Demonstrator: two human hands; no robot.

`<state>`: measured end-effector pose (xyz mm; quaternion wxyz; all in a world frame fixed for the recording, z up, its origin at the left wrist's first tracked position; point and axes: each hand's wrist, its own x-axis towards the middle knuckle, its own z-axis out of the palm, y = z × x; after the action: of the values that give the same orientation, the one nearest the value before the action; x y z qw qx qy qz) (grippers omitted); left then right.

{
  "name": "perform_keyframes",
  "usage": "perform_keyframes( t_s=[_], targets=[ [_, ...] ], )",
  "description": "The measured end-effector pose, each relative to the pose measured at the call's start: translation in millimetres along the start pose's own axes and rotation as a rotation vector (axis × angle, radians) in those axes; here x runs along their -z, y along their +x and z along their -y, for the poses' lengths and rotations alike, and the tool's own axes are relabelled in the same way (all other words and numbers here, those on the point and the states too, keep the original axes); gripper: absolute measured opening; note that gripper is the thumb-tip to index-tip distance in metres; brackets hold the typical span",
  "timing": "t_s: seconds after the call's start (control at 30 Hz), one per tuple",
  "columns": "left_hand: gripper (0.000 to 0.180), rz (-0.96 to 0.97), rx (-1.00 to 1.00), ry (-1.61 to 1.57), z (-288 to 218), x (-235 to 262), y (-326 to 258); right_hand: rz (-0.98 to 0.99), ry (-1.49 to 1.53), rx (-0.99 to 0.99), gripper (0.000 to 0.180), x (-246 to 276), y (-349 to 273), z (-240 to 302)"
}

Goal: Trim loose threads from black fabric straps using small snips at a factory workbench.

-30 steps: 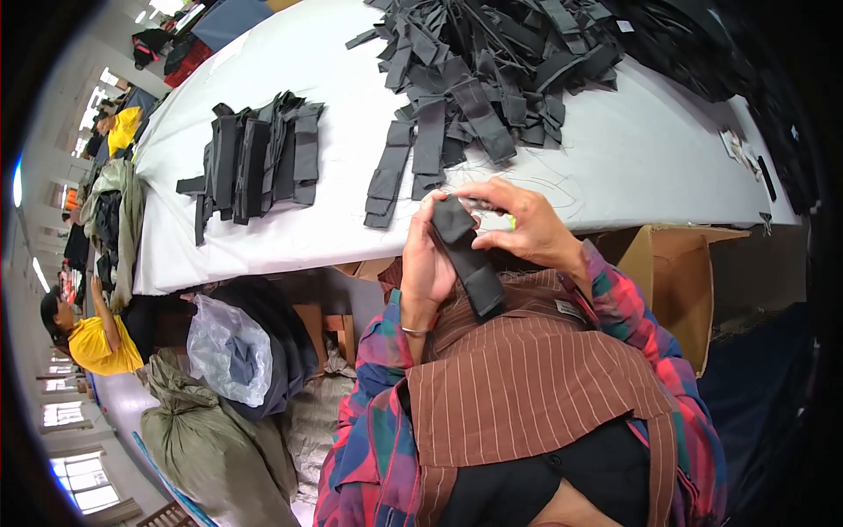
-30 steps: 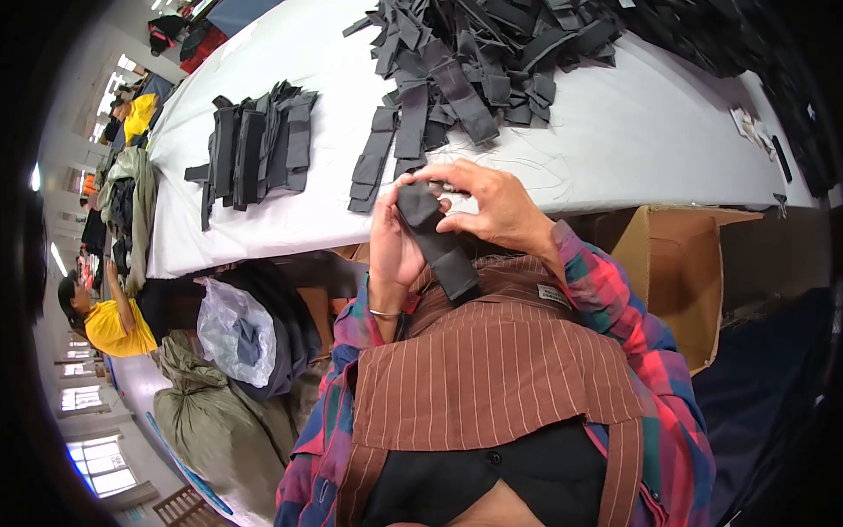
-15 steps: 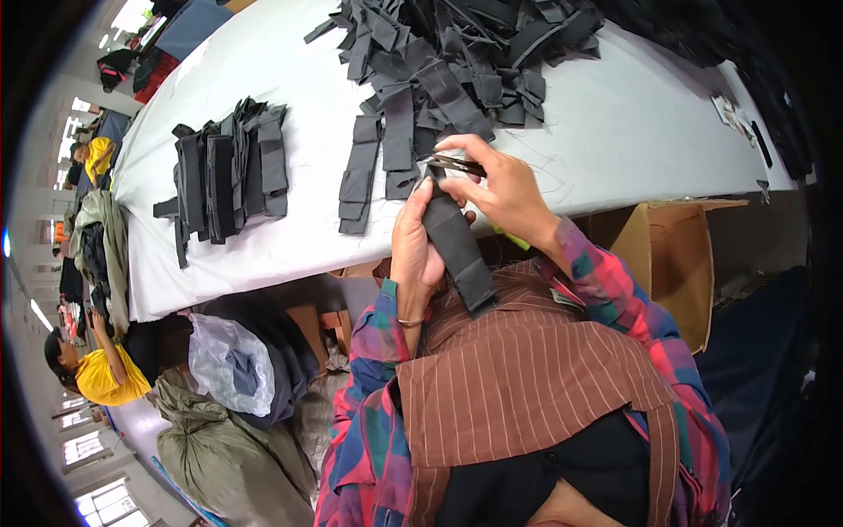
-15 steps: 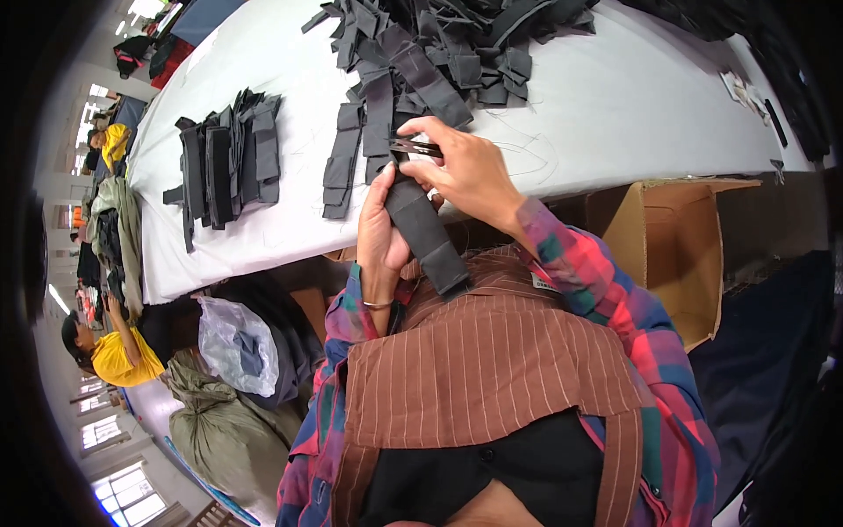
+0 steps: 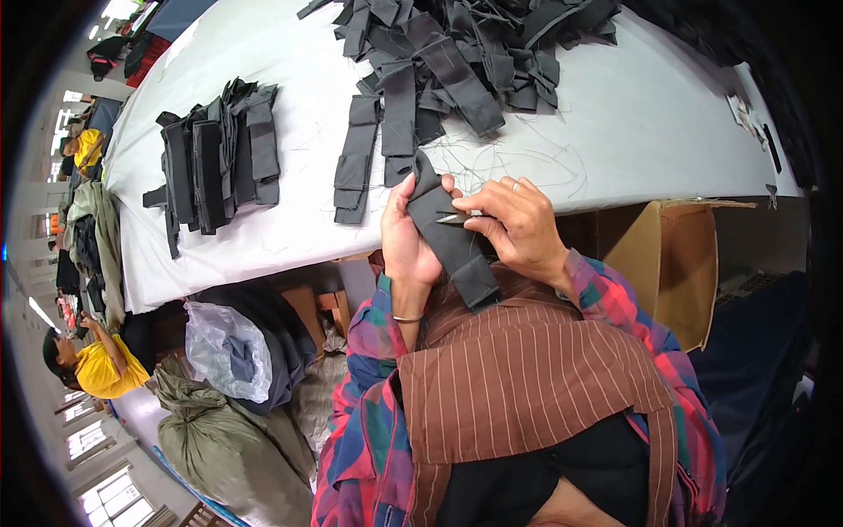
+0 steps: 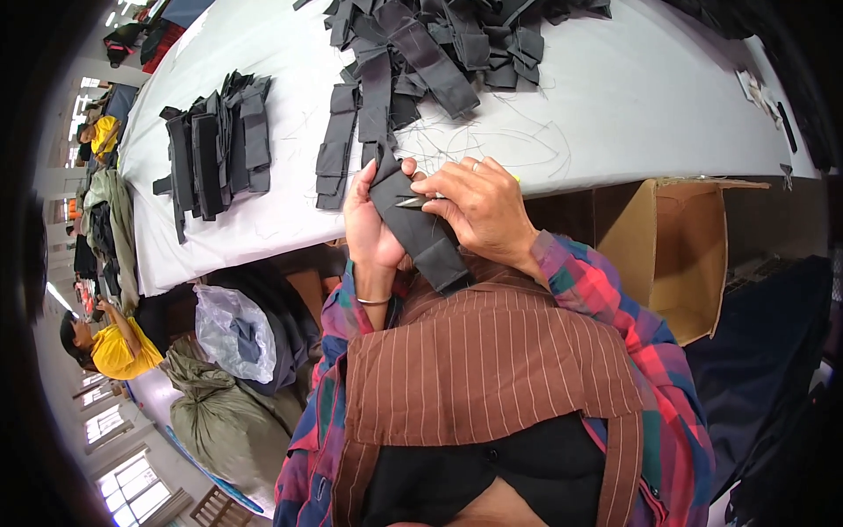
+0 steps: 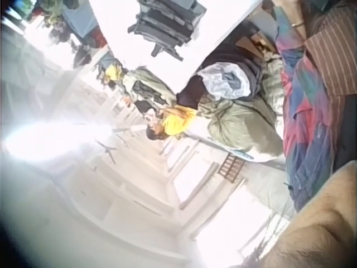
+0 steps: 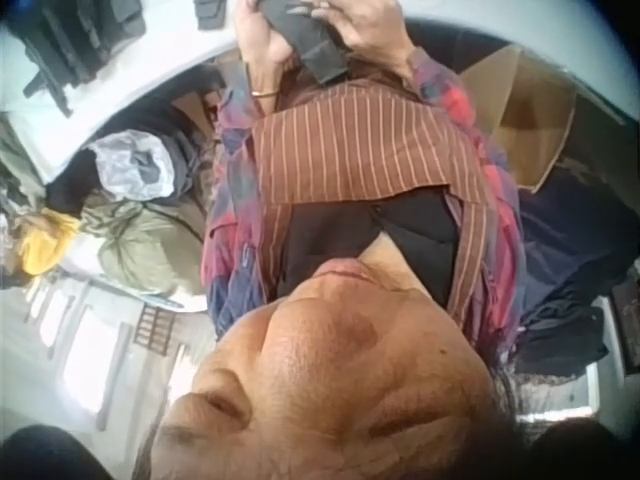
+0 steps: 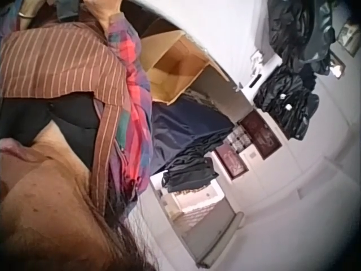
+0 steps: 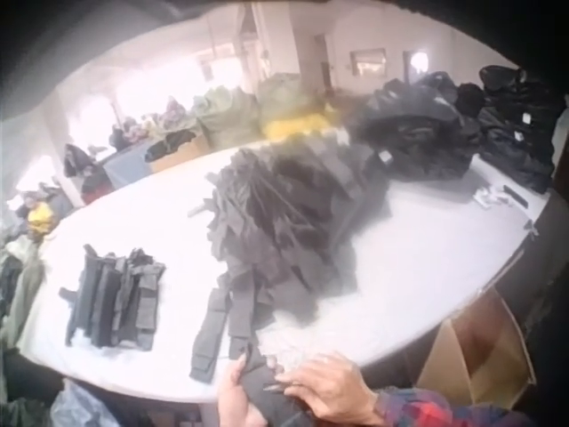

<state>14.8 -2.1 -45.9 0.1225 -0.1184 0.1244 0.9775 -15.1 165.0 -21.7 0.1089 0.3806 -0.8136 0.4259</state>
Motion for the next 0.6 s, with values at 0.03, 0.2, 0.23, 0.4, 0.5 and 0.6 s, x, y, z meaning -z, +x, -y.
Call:
perform_keyframes(
  t_s=[0.03, 0.2, 0.23, 0.4, 0.5, 0.6],
  targets=[
    [0.034, -0.004, 0.005, -0.003, 1.1, -4.5, 0.4, -0.019, 0.003, -0.019, 0.019, -1.0, -0.4, -1.5],
    [0.031, -0.069, -0.025, 0.036, 1.3, -1.5, 3.0, 0.011, 0.214, -0.25, 0.016, 0.5, -2.7, -1.7],
    [0.031, -0.072, -0.025, 0.035, 0.4, -1.1, 2.6, -0.007, 0.38, -0.41, 0.017, -0.1, -3.2, -1.9],
    [0.025, -0.072, -0.013, 0.041, -1.6, 3.8, 1.1, 0.027, 0.18, -0.139, 0.016, 7.0, 3.1, 3.0],
    [0.023, -0.127, -0.102, 0.05, 1.7, -6.5, -1.6, 0.099, 0.009, -0.001, 0.019, 1.0, 3.8, 8.2],
    [0.023, -0.124, -0.117, 0.028, 0.4, -5.1, -4.2, 0.093, -0.015, -0.021, 0.019, -2.4, 2.3, 13.0]
  ],
)
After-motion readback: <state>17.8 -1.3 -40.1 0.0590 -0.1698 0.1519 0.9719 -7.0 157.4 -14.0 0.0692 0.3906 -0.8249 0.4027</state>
